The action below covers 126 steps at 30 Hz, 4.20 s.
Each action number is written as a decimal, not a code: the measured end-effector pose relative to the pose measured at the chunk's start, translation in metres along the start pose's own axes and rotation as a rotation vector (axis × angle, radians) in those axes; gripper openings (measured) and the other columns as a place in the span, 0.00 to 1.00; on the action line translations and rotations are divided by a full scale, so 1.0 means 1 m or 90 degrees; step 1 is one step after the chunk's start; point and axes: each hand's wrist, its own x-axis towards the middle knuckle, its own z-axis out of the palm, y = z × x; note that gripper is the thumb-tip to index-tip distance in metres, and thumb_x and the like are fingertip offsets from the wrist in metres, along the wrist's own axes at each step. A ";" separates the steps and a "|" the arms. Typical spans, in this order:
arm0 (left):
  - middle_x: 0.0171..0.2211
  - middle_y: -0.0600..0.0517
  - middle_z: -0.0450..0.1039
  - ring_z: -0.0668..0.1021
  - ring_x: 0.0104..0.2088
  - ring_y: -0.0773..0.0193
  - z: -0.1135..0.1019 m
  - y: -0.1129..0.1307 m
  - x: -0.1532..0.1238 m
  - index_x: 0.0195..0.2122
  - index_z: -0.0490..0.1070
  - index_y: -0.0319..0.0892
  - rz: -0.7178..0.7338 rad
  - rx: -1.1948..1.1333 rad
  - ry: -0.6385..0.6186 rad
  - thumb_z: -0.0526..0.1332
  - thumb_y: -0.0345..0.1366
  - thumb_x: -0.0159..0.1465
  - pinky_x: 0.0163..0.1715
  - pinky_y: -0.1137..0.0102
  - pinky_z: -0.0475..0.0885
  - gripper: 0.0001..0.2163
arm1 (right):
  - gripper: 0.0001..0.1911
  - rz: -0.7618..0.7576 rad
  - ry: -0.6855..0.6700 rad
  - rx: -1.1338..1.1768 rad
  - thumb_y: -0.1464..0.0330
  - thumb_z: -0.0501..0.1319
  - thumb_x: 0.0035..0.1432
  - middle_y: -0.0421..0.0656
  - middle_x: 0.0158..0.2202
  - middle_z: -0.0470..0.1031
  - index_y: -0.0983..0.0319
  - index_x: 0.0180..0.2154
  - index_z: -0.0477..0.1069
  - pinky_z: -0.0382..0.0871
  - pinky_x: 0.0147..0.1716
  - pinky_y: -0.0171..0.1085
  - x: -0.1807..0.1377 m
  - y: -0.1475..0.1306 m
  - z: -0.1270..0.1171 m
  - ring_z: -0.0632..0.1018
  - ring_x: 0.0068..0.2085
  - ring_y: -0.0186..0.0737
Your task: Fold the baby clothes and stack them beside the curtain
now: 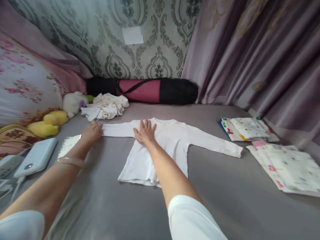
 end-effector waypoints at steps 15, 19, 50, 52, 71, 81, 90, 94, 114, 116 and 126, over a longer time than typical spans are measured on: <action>0.21 0.51 0.71 0.70 0.23 0.64 -0.024 0.020 -0.166 0.25 0.69 0.41 0.337 -0.217 -0.326 0.50 0.57 0.59 0.24 0.71 0.60 0.23 | 0.18 0.149 -0.053 0.213 0.58 0.52 0.62 0.41 0.22 0.74 0.63 0.29 0.71 0.62 0.20 0.30 -0.222 0.153 -0.108 0.72 0.19 0.32; 0.18 0.54 0.64 0.65 0.22 0.66 -0.017 0.023 -0.186 0.21 0.65 0.42 0.334 -0.196 -0.282 0.50 0.58 0.58 0.23 0.71 0.55 0.23 | 0.22 0.177 -0.069 0.101 0.54 0.53 0.60 0.41 0.18 0.71 0.62 0.21 0.67 0.55 0.21 0.32 -0.254 0.143 -0.091 0.70 0.19 0.33; 0.19 0.56 0.63 0.65 0.22 0.66 -0.023 0.015 -0.202 0.38 0.76 0.42 0.316 -0.377 -0.349 0.56 0.57 0.57 0.23 0.72 0.56 0.23 | 0.12 0.126 0.022 0.114 0.63 0.53 0.60 0.37 0.23 0.70 0.59 0.35 0.73 0.58 0.27 0.33 -0.281 0.122 -0.080 0.70 0.25 0.35; 0.24 0.53 0.68 0.69 0.26 0.63 -0.022 0.013 -0.203 0.38 0.76 0.44 0.370 -0.287 -0.277 0.53 0.54 0.60 0.27 0.71 0.60 0.20 | 0.12 0.098 -0.006 0.035 0.63 0.51 0.62 0.38 0.24 0.72 0.57 0.35 0.73 0.57 0.28 0.33 -0.283 0.119 -0.085 0.71 0.26 0.36; 0.23 0.54 0.67 0.69 0.26 0.65 -0.019 0.000 -0.209 0.26 0.67 0.41 0.315 -0.361 -0.276 0.59 0.54 0.55 0.25 0.72 0.61 0.19 | 0.12 0.155 0.042 -0.003 0.56 0.58 0.55 0.38 0.25 0.74 0.57 0.28 0.65 0.59 0.25 0.34 -0.287 0.127 -0.079 0.73 0.26 0.37; 0.31 0.51 0.74 0.79 0.32 0.62 -0.026 0.030 -0.225 0.37 0.61 0.41 0.003 -0.777 -0.417 0.71 0.43 0.48 0.35 0.65 0.76 0.22 | 0.28 0.242 0.054 0.432 0.53 0.63 0.51 0.39 0.27 0.75 0.59 0.48 0.59 0.64 0.19 0.32 -0.284 0.123 -0.068 0.74 0.22 0.36; 0.31 0.55 0.71 0.74 0.32 0.66 -0.022 0.027 -0.223 0.50 0.61 0.42 0.156 -0.713 -0.302 0.62 0.42 0.53 0.31 0.71 0.71 0.24 | 0.27 0.141 0.112 0.301 0.65 0.61 0.52 0.45 0.39 0.77 0.59 0.54 0.62 0.70 0.36 0.38 -0.282 0.129 -0.063 0.77 0.34 0.40; 0.26 0.57 0.67 0.72 0.27 0.66 -0.019 0.029 -0.220 0.53 0.65 0.42 0.175 -0.604 -0.281 0.59 0.39 0.53 0.28 0.73 0.67 0.24 | 0.23 0.159 0.134 0.220 0.65 0.59 0.52 0.45 0.39 0.77 0.59 0.51 0.66 0.69 0.37 0.38 -0.279 0.127 -0.062 0.77 0.35 0.41; 0.45 0.47 0.73 0.76 0.42 0.54 -0.018 0.012 -0.210 0.56 0.63 0.47 0.449 -0.082 -0.130 0.49 0.36 0.62 0.33 0.69 0.65 0.20 | 0.22 0.161 0.003 -0.179 0.71 0.52 0.58 0.47 0.38 0.77 0.59 0.55 0.63 0.58 0.31 0.36 -0.289 0.116 -0.081 0.78 0.39 0.47; 0.46 0.46 0.72 0.76 0.42 0.54 -0.018 0.011 -0.210 0.56 0.64 0.47 0.469 -0.057 -0.147 0.48 0.36 0.63 0.33 0.69 0.65 0.20 | 0.22 0.149 -0.012 -0.189 0.72 0.51 0.58 0.48 0.38 0.77 0.60 0.55 0.62 0.59 0.32 0.36 -0.291 0.117 -0.082 0.78 0.39 0.47; 0.40 0.48 0.66 0.73 0.33 0.64 -0.019 -0.014 -0.202 0.61 0.60 0.49 0.569 -0.082 -0.207 0.45 0.35 0.67 0.32 0.71 0.65 0.21 | 0.24 0.047 0.009 -0.205 0.71 0.48 0.61 0.48 0.44 0.76 0.57 0.57 0.66 0.67 0.38 0.39 -0.304 0.133 -0.078 0.78 0.41 0.46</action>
